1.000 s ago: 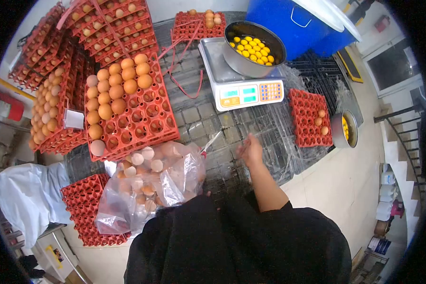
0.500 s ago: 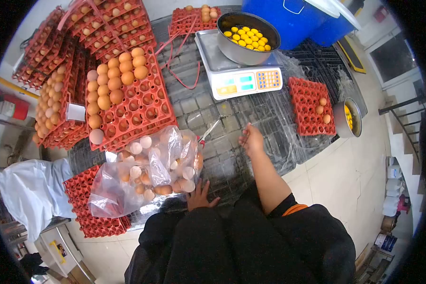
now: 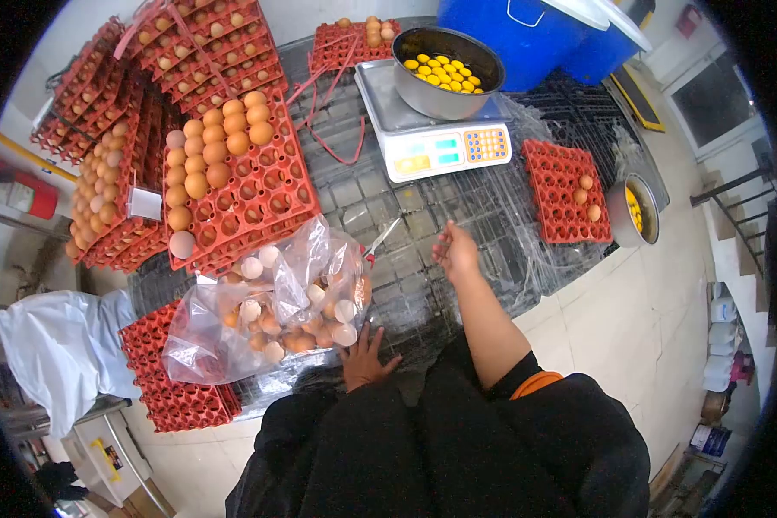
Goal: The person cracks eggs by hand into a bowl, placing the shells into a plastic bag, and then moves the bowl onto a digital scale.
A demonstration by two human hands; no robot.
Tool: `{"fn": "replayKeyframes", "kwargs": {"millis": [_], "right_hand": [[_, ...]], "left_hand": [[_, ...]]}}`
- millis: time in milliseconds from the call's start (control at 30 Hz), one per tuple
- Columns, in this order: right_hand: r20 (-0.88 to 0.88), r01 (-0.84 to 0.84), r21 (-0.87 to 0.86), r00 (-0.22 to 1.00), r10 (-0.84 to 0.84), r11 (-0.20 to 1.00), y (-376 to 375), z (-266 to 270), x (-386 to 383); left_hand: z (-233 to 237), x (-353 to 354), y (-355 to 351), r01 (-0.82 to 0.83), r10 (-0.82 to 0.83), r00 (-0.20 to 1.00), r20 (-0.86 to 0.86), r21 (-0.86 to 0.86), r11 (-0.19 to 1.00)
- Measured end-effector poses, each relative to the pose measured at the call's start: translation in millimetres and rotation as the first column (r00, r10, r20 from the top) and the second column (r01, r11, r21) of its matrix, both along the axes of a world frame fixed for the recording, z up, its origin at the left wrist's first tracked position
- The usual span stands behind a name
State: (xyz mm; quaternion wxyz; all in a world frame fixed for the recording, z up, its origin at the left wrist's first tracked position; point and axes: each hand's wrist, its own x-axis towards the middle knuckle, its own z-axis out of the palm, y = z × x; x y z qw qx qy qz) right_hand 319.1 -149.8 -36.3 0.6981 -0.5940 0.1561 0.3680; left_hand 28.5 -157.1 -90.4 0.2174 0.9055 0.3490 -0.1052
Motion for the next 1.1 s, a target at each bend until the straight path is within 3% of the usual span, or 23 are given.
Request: {"fn": "replayKeyframes", "kwargs": {"millis": [167, 367, 467, 533, 600, 633, 667, 767, 833, 933, 967, 1100], "right_hand": [[-0.007, 0.003, -0.014, 1.000, -0.004, 1.000, 2.6, -6.4, 0.9], [0.043, -0.003, -0.028, 0.999, 0.004, 1.000, 8.9, -12.9, 1.8], [0.014, 0.195, 0.046, 0.980, -0.196, 0.980, 23.1, 16.2, 10.6], [0.115, 0.177, 0.125, 0.975, -0.191, 0.976, 35.3, 32.0, 48.6], [0.338, 0.162, 0.033, 0.927, -0.163, 0.986, 62.5, 70.1, 97.8], [0.357, 0.216, 0.066, 0.907, -0.225, 0.974, 82.0, 85.9, 127.8], [0.426, 0.149, -0.118, 0.901, -0.085, 0.982, 89.4, 100.2, 157.4], [0.406, 0.030, -0.262, 0.910, 0.082, 0.965, 118.1, 128.8, 206.4], [0.356, -0.036, -0.391, 0.915, 0.188, 0.919, 131.2, 140.0, 207.3], [0.324, -0.035, -0.267, 0.938, 0.124, 0.963, 143.4, 97.9, 245.2], [0.286, -0.022, -0.133, 0.956, 0.060, 0.991, 147.7, 115.6, 227.7], [0.168, 0.304, 0.054, 0.936, -0.309, 0.951, 158.3, 101.0, 229.7]], "left_hand": [[7.5, 2.7, 1.4, 0.007, -0.007, 0.999, -0.033, -0.012, 1.000], [-3.7, -2.9, 1.7, -0.007, 0.005, 0.990, 0.139, 0.013, 1.000], [14.0, 4.0, 7.9, -0.012, 0.004, 0.998, -0.064, -0.120, 0.993], [12.6, 3.8, 8.7, -0.005, -0.002, 0.998, -0.057, -0.116, 0.993], [9.2, 2.1, 8.0, -0.012, 0.010, 1.000, -0.027, -0.084, 0.996], [6.8, 1.4, 6.3, -0.015, 0.015, 1.000, -0.002, -0.057, 0.998], [4.8, -0.3, 3.5, -0.014, 0.015, 1.000, 0.019, -0.035, 0.999], [-3.8, -1.8, -1.3, -0.056, 0.056, 0.985, 0.163, -0.006, 0.998], [-0.8, -1.9, 0.5, -0.038, 0.035, 0.990, 0.134, 0.020, 0.999], [4.9, 0.4, 2.6, -0.032, 0.028, 0.991, 0.127, 0.027, 0.999], [5.4, -2.0, 2.5, -0.030, 0.027, 0.992, 0.123, 0.022, 0.999], [-1.7, -7.1, 1.8, -0.029, 0.027, 0.982, 0.188, 0.009, 1.000]]}}
